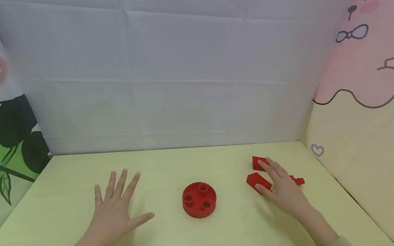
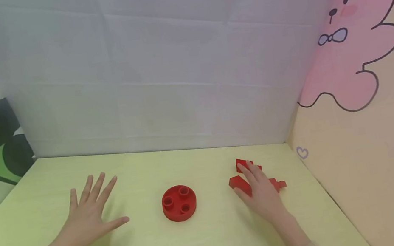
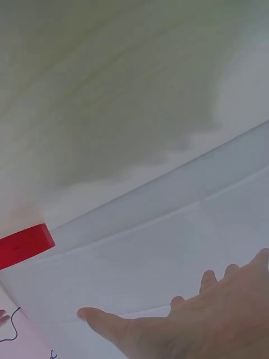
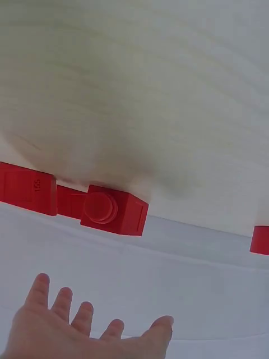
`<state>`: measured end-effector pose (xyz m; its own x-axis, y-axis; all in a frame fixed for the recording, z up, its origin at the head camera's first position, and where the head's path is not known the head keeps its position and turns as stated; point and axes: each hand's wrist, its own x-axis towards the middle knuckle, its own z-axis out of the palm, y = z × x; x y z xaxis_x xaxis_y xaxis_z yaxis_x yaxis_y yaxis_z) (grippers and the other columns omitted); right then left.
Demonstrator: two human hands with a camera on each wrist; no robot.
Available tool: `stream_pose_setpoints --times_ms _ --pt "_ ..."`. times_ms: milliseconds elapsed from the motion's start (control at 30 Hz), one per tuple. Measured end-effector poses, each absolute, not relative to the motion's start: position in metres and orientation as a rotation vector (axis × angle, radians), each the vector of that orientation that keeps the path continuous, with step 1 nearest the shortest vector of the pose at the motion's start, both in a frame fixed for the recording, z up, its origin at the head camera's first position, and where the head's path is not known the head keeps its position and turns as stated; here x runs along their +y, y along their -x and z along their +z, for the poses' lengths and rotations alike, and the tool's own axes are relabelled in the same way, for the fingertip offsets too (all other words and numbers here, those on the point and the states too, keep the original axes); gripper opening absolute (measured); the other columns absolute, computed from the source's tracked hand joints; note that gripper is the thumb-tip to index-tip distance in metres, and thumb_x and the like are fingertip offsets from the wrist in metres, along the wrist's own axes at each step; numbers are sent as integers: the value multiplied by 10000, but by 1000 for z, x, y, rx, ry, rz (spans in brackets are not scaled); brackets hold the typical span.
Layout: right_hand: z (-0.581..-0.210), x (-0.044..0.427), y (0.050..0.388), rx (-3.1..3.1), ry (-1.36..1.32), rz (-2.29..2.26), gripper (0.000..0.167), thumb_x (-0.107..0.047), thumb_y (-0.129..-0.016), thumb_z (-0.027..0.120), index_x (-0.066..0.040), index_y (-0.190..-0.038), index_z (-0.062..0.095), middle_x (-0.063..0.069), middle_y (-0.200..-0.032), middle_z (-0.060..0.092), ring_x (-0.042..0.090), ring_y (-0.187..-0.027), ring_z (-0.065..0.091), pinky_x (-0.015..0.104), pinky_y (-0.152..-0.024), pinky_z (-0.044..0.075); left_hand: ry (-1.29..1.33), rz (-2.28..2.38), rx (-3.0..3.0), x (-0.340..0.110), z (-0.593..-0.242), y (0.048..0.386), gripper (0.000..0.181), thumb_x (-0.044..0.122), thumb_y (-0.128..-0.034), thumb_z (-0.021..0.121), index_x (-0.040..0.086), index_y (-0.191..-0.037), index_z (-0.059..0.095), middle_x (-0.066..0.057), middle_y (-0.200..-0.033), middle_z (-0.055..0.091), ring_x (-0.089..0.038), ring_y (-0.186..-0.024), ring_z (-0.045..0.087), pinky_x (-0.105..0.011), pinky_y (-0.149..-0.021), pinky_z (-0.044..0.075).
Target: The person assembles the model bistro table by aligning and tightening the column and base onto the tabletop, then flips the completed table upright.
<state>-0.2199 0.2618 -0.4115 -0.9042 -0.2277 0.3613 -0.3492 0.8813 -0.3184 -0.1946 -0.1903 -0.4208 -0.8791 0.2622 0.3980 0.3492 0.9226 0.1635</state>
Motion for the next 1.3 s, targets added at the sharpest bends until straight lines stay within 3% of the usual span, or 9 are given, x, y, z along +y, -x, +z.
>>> stream_pose_setpoints --times_ms 67,300,667,833,1033,1300 --pt "-412 260 226 -2750 -417 613 693 -385 -892 629 -183 -1472 309 115 -1525 272 375 -1357 303 596 -855 470 472 -378 -2724 -182 -421 200 1045 750 -744 552 251 -1527 74 -99 -1591 21 -311 -1449 -108 -664 -1062 -92" --pt "-418 252 248 -2834 -324 787 680 -281 -883 661 -177 -1464 323 121 -1427 435 352 -1294 413 551 -973 415 555 -654 -2786 -152 -422 220 1074 707 -734 613 238 -1529 63 -48 -1595 44 -311 -1457 -38 -657 -1075 -52" --pt "-440 256 280 -2993 -209 780 623 -273 -838 713 -49 -1362 463 147 -1255 557 294 -1087 525 429 -861 512 731 -1154 -2902 -116 -442 255 1126 493 -706 782 201 -1528 71 -91 -1567 181 -399 -1435 69 -654 -1089 45" --pt "-444 257 286 -3045 -105 731 554 -290 -817 731 -42 -1270 531 127 -1190 576 268 -1017 523 410 -820 522 814 -1397 -2964 -104 -447 266 1109 415 -723 798 184 -1527 72 -115 -1543 243 -377 -1418 178 -622 -1085 190" --pt "-445 256 291 -3066 -62 677 487 -241 -810 734 -31 -1217 570 117 -1110 604 245 -944 539 394 -792 531 837 -1537 -3023 -96 -450 275 970 320 -753 793 145 -1504 205 -127 -1450 389 -351 -1349 327 -570 -1034 335" --pt "-437 253 289 -3024 -84 675 451 -245 -828 713 -22 -1205 603 118 -1081 610 240 -910 545 379 -752 538 833 -1393 -3074 -91 -455 282 850 339 -723 812 172 -1434 378 -10 -1318 518 -259 -1249 431 -466 -941 452"
